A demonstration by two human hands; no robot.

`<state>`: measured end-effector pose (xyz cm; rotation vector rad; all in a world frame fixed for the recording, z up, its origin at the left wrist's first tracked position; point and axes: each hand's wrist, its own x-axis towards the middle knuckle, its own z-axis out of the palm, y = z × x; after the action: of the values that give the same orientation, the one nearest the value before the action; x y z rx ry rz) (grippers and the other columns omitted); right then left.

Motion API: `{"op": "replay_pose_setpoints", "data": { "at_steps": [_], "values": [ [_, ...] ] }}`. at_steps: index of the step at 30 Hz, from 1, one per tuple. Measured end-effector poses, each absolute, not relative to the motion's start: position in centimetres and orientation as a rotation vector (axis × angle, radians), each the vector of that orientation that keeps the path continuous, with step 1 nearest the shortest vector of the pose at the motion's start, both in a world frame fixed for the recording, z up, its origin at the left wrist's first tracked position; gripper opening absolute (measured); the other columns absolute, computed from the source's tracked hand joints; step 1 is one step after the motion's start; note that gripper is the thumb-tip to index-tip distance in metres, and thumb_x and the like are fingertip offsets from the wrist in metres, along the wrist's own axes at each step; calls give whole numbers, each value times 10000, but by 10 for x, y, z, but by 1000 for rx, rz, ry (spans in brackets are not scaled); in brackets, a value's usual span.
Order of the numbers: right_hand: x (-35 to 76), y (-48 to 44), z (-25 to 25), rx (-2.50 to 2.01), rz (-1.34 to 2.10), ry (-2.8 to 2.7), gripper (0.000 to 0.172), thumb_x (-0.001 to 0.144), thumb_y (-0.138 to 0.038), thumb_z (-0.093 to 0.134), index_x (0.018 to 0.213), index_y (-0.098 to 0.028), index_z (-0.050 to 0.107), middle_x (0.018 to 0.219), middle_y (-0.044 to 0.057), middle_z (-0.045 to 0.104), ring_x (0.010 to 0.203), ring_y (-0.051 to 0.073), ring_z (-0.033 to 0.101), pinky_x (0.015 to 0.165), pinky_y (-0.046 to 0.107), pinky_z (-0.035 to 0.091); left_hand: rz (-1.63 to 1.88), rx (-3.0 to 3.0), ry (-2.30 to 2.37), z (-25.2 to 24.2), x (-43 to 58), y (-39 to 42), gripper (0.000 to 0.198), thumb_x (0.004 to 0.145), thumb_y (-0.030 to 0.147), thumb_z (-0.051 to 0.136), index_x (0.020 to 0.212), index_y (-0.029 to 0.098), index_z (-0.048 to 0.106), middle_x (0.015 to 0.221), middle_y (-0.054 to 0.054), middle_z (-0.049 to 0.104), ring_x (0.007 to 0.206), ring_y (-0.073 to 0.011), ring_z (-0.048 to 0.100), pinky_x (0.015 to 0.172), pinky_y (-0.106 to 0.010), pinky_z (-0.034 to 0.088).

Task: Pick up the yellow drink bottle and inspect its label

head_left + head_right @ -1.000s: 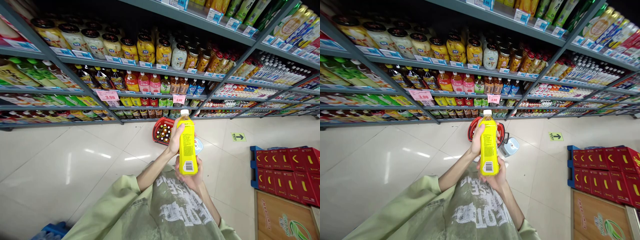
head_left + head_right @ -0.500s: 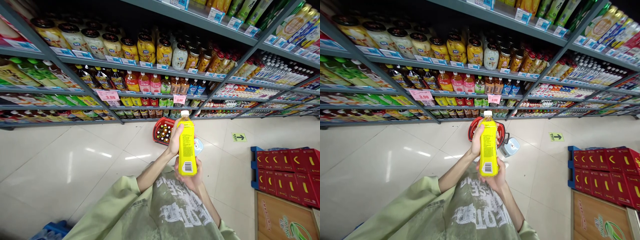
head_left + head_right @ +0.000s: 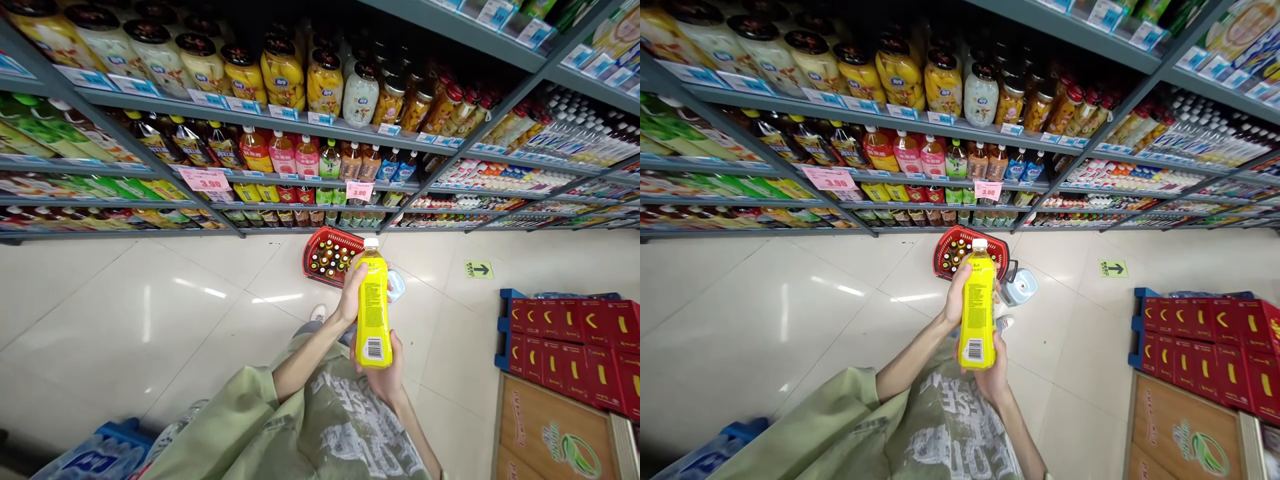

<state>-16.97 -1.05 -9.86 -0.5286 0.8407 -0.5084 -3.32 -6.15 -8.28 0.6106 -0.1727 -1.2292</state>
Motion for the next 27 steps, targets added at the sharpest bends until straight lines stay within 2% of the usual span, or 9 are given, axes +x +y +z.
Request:
{"op": "replay_pose_setpoints", "data": {
  "at_steps": [4, 7, 9, 11, 14, 16, 18, 22, 27],
  "values": [
    [-187, -21, -109, -555, -515, 912, 650, 789, -811, 583, 922, -190, 720, 673, 59, 676, 671, 260, 675, 513, 347, 526, -1256, 620, -150, -88, -44, -76, 531, 883, 615, 666, 1232, 237, 535, 1150, -92, 734, 692, -202, 727, 528, -319, 609],
    [-205, -31, -117, -611, -565, 1003, 626, 770, -807, 632, 952, -212, 695, 737, 43, 698, 772, 262, 691, 645, 382, 578, -1295, 654, -117, -88, -52, -91, 598, 862, 648, 674, 1248, 206, 561, 1122, -108, 755, 766, -231, 749, 598, -325, 608],
    [-217, -43, -119, -754, -644, 1071, 547, 759, -709, 741, 1009, -226, 689, 837, 27, 726, 849, 236, 691, 770, 377, 585, -1263, 710, -116, -86, -58, -103, 611, 855, 641, 688, 1249, 182, 596, 1085, -106, 772, 838, -240, 755, 686, -326, 609],
    [-227, -59, -118, -968, -703, 1081, 490, 757, -565, 820, 1088, -228, 691, 949, 27, 743, 895, 219, 682, 826, 357, 568, -1231, 742, -141, -83, -67, -117, 587, 855, 632, 692, 1227, 184, 617, 1084, -98, 782, 869, -238, 753, 734, -327, 603],
    [-242, -90, -110, -1214, -726, 1075, 529, 757, -465, 838, 1188, -197, 687, 1050, 61, 754, 924, 243, 683, 835, 373, 563, -1285, 737, -165, -78, -82, -141, 579, 855, 664, 658, 1184, 190, 613, 1125, -103, 779, 829, -239, 754, 679, -335, 600],
    [-254, -112, -104, -1320, -762, 1154, 579, 751, -434, 846, 1243, -184, 669, 1127, 88, 747, 991, 270, 681, 891, 414, 559, -1306, 766, -155, -75, -94, -160, 581, 846, 676, 652, 1139, 175, 617, 1100, -109, 781, 798, -239, 755, 651, -334, 595],
    [-270, -132, -97, -1461, -825, 1263, 604, 732, -396, 863, 1264, -189, 664, 1170, 102, 724, 1055, 288, 658, 948, 454, 538, -1268, 834, -151, -72, -107, -179, 560, 832, 657, 682, 1086, 160, 636, 1048, -99, 786, 818, -238, 760, 697, -333, 597],
    [-308, -170, -86, -1720, -1011, 1375, 589, 699, -356, 892, 1238, -224, 694, 1035, 86, 705, 980, 289, 612, 894, 471, 522, -1189, 900, -188, -68, -134, -214, 515, 822, 628, 707, 1004, 147, 678, 946, -83, 787, 908, -254, 755, 828, -351, 583],
    [-367, -203, -87, -1824, -1151, 1360, 566, 685, -335, 912, 1212, -253, 723, 988, 115, 742, 897, 313, 625, 811, 496, 533, -1264, 827, -225, -72, -188, -252, 479, 857, 638, 656, 973, 174, 683, 950, -82, 784, 849, -258, 735, 803, -383, 575]
  ]
}}
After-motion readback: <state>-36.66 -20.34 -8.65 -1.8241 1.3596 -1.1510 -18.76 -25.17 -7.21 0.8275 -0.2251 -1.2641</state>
